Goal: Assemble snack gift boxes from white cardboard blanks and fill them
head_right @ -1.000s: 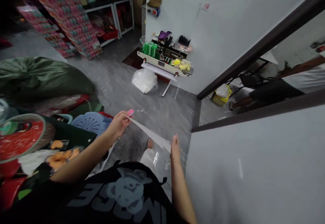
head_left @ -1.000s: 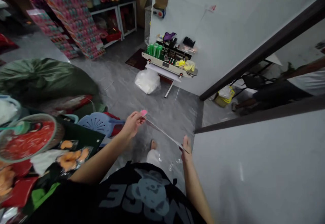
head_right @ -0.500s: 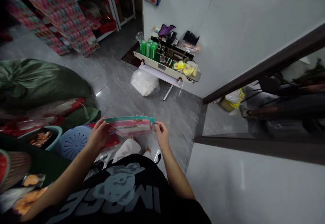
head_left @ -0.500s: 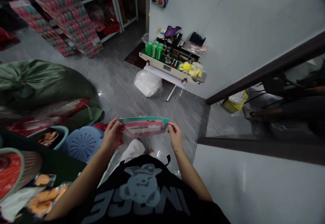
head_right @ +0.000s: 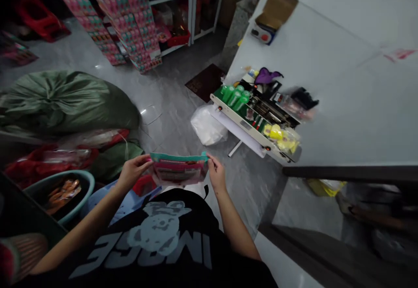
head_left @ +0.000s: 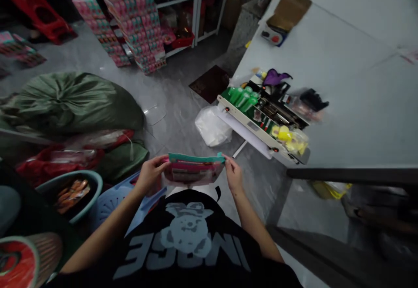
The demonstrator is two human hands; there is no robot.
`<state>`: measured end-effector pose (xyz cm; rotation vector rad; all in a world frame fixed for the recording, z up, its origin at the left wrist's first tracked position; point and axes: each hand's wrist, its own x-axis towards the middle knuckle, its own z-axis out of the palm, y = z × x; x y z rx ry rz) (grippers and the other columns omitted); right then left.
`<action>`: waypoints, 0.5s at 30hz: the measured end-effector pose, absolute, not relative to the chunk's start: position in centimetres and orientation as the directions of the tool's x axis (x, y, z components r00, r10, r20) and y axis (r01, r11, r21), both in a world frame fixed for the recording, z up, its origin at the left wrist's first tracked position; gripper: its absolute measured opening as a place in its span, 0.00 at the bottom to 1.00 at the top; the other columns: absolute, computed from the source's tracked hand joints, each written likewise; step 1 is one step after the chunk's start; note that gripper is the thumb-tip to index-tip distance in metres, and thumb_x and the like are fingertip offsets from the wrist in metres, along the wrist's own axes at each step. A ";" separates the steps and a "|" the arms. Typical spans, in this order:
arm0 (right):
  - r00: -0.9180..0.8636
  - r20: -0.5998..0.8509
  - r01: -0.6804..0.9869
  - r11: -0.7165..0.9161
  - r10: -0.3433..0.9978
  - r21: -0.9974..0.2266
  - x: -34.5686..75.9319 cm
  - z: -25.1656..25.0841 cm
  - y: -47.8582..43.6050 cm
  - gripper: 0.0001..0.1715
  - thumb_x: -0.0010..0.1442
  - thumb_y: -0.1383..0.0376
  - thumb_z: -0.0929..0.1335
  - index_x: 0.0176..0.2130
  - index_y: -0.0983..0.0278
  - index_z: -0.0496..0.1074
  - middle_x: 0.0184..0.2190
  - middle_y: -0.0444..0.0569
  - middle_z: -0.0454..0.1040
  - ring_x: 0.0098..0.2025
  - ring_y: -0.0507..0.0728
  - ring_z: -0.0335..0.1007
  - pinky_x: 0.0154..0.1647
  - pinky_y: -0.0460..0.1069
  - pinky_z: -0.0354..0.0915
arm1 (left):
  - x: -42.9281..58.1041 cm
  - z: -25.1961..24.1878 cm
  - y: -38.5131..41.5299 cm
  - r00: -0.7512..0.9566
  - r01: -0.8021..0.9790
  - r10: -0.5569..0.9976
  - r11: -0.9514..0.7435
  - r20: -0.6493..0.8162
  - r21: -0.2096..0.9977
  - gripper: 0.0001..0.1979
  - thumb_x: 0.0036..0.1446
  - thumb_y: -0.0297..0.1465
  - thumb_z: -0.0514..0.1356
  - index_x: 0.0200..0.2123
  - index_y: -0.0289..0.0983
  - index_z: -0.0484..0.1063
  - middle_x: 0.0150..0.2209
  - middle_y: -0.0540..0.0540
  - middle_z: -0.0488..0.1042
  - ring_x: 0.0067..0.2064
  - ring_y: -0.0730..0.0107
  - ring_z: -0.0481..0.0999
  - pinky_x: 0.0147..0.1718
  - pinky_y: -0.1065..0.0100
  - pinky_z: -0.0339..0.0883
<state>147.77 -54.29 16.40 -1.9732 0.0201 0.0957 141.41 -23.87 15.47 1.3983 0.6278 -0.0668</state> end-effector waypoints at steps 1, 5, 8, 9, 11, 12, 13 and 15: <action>0.995 -0.051 -0.011 -0.428 0.083 -0.904 149.5 16.6 -53.0 0.25 0.62 0.50 0.66 0.49 0.62 0.78 0.45 0.54 0.78 0.47 0.60 0.71 0.49 0.54 0.66 | 143.1 15.6 -22.5 0.846 0.395 0.311 0.179 -0.433 0.901 0.19 0.35 0.36 0.75 0.33 0.36 0.82 0.26 0.48 0.78 0.29 0.68 0.73 0.29 0.72 0.66; 0.967 -0.042 0.097 -0.520 0.250 -0.848 156.7 16.4 -48.2 0.26 0.55 0.49 0.73 0.49 0.60 0.78 0.40 0.51 0.77 0.41 0.58 0.69 0.43 0.53 0.67 | 148.9 15.8 -17.3 0.895 0.391 0.202 0.072 -0.398 0.917 0.16 0.38 0.33 0.73 0.34 0.37 0.83 0.23 0.50 0.74 0.25 0.72 0.68 0.25 0.74 0.60; 0.882 -0.074 0.190 -0.494 0.466 -0.848 162.4 15.5 -45.3 0.24 0.57 0.48 0.71 0.47 0.59 0.79 0.38 0.50 0.78 0.41 0.59 0.70 0.44 0.54 0.67 | 152.1 15.7 -13.0 0.927 0.355 0.151 -0.059 -0.343 0.933 0.15 0.36 0.29 0.74 0.33 0.40 0.83 0.22 0.51 0.72 0.23 0.74 0.63 0.24 0.75 0.56; 0.825 -0.078 0.237 -0.468 0.560 -0.851 164.4 15.2 -44.4 0.23 0.58 0.47 0.71 0.46 0.58 0.79 0.38 0.51 0.78 0.41 0.59 0.71 0.45 0.55 0.67 | 152.8 15.7 -11.6 0.934 0.345 0.138 -0.105 -0.329 0.933 0.14 0.37 0.28 0.73 0.32 0.41 0.83 0.23 0.51 0.73 0.23 0.74 0.63 0.24 0.74 0.56; 0.687 -0.066 0.329 -0.391 0.724 -0.860 168.3 14.5 -42.5 0.25 0.59 0.45 0.69 0.46 0.57 0.79 0.37 0.51 0.79 0.41 0.60 0.72 0.44 0.55 0.67 | 154.0 15.8 -9.0 0.942 0.332 0.119 -0.192 -0.314 0.923 0.10 0.41 0.28 0.71 0.32 0.42 0.83 0.26 0.49 0.76 0.26 0.71 0.68 0.27 0.73 0.59; 0.620 -0.079 0.353 -0.367 0.781 -0.860 170.4 14.0 -41.4 0.25 0.60 0.45 0.67 0.47 0.57 0.79 0.37 0.51 0.79 0.41 0.60 0.72 0.44 0.55 0.67 | 154.4 15.9 -8.0 0.942 0.333 0.126 -0.227 -0.311 0.915 0.08 0.44 0.29 0.69 0.32 0.42 0.83 0.26 0.49 0.77 0.27 0.70 0.71 0.28 0.73 0.60; 0.572 -0.079 0.369 -0.342 0.816 -0.864 172.5 13.5 -40.2 0.26 0.61 0.44 0.66 0.48 0.57 0.79 0.36 0.51 0.79 0.40 0.60 0.72 0.43 0.55 0.67 | 154.9 15.9 -7.1 0.942 0.333 0.130 -0.264 -0.309 0.905 0.06 0.46 0.30 0.68 0.31 0.42 0.83 0.27 0.48 0.78 0.29 0.68 0.73 0.30 0.72 0.62; 0.499 -0.079 0.383 -0.301 0.863 -0.873 176.6 12.3 -37.6 0.28 0.60 0.42 0.65 0.46 0.57 0.79 0.32 0.50 0.77 0.37 0.59 0.71 0.42 0.54 0.68 | 156.1 15.7 -5.7 0.931 0.358 0.201 -0.335 -0.305 0.872 0.05 0.49 0.31 0.66 0.30 0.43 0.82 0.28 0.48 0.79 0.32 0.65 0.76 0.35 0.70 0.65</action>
